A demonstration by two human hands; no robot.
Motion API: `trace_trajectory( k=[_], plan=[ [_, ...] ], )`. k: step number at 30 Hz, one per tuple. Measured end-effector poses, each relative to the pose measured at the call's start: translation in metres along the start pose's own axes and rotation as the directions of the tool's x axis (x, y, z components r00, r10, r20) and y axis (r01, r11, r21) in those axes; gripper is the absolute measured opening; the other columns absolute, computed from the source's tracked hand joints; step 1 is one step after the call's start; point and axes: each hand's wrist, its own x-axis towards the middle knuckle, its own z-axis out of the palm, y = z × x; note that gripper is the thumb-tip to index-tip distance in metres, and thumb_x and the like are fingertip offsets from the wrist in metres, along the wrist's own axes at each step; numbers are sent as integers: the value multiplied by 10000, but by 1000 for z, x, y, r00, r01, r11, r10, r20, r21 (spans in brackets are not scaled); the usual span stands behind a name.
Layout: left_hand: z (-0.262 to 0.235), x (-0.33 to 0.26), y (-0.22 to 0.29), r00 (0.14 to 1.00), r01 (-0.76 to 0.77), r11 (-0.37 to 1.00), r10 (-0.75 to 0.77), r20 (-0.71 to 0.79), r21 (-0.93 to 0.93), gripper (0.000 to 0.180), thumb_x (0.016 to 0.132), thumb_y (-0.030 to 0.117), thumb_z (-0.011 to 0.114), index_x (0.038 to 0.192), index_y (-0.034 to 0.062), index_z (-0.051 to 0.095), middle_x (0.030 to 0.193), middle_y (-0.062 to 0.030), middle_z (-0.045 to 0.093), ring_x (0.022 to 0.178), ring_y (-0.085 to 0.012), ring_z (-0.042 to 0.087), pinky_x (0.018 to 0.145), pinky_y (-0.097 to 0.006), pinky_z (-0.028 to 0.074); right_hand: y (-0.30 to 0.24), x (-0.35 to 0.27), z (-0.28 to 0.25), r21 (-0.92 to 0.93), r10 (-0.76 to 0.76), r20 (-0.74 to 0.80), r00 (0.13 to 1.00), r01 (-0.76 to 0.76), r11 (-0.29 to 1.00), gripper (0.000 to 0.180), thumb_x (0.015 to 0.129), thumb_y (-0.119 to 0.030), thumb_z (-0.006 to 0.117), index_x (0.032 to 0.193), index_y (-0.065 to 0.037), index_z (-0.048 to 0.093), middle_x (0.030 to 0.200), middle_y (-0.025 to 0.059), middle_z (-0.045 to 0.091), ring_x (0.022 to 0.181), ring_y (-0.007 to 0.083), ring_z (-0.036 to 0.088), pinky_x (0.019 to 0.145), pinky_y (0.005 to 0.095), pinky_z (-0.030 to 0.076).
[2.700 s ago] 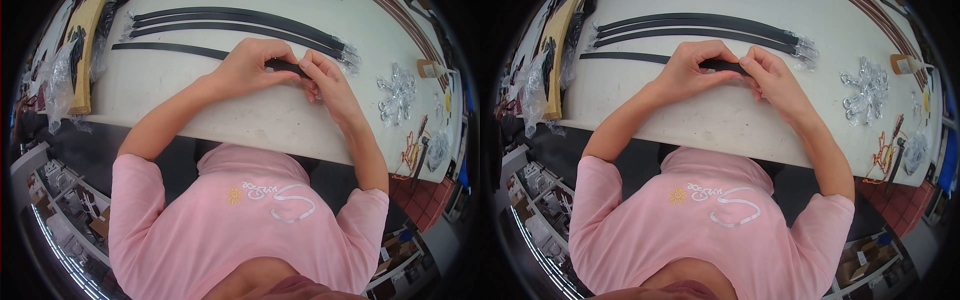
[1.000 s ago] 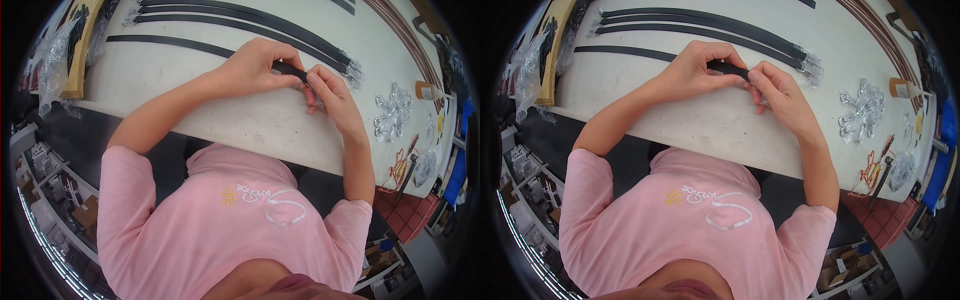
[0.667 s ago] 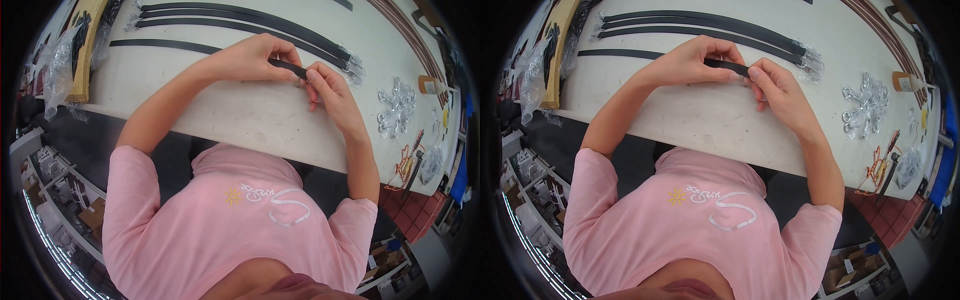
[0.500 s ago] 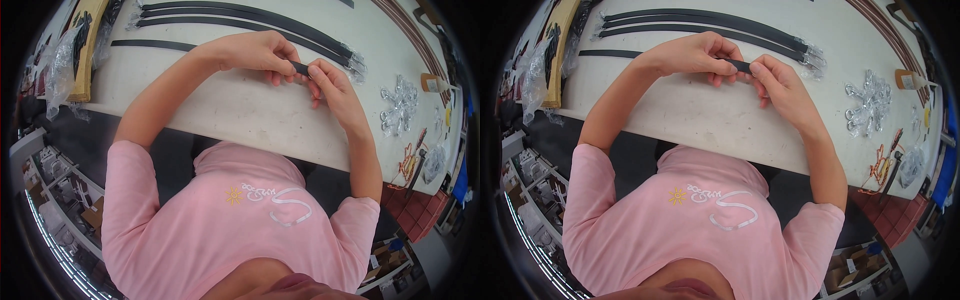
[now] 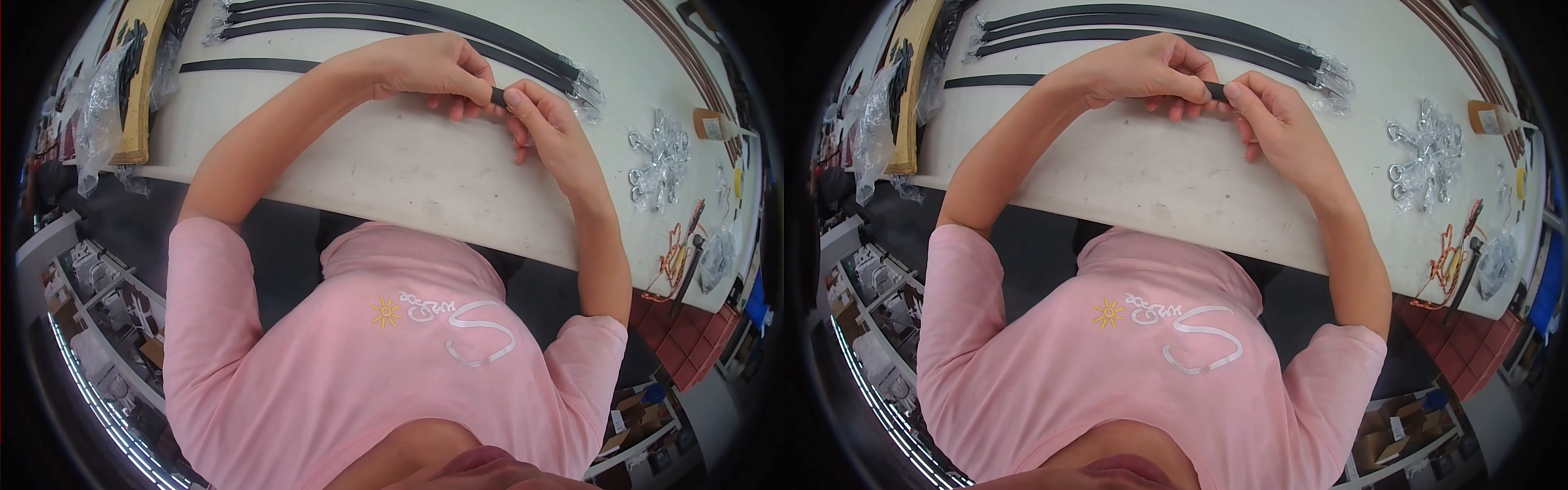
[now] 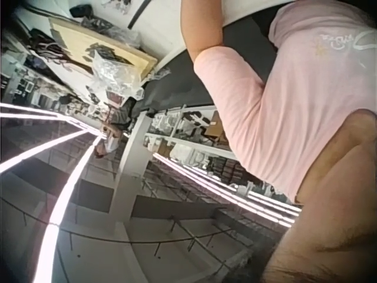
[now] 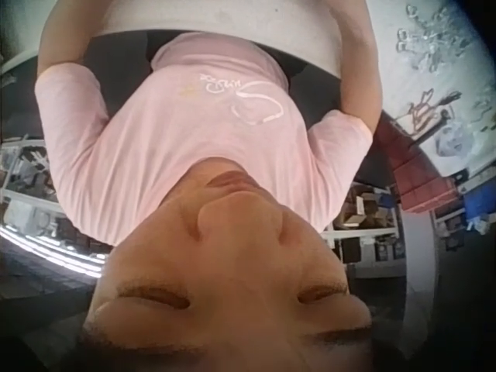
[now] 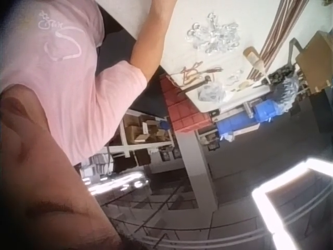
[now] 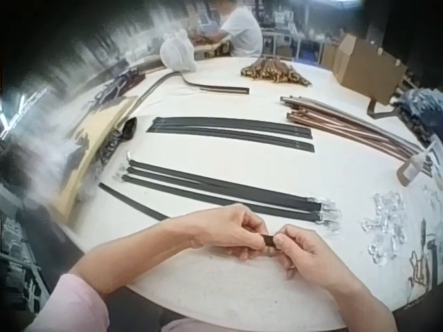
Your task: Attaching metal buckles to black leather straps.
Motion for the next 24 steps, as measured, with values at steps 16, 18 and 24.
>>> trace_trajectory(
  k=[16, 18, 24],
  plan=[
    [-5, 6, -8, 996, 12, 998, -7, 84, -54, 200, 922, 148, 573, 933, 16, 723, 796, -31, 695, 663, -57, 634, 621, -195, 516, 0, -1, 2, -34, 20, 16, 1000, -19, 999, 308, 1074, -300, 504, 908, -58, 598, 703, -55, 485, 614, 31, 468, 549, 218, 441],
    [-3, 8, -14, 995, -36, 998, 41, 91, -48, 209, 927, 155, 564, 930, 19, 722, 792, -26, 691, 653, -55, 629, 601, -195, 503, 0, -2, 2, -26, 21, 28, 999, -20, 999, 307, 1075, -298, 503, 908, -59, 597, 706, -54, 486, 615, 32, 468, 551, 217, 441],
    [4, 5, -12, 990, -138, 990, 136, 37, 28, 226, 943, 176, 537, 893, 30, 703, 756, -10, 667, 595, -45, 584, 535, -205, 421, 0, -1, -2, -36, 15, 40, 999, -14, 999, 288, 1078, -289, 497, 930, -63, 597, 707, -53, 487, 625, 36, 471, 565, 217, 447]
  ],
)
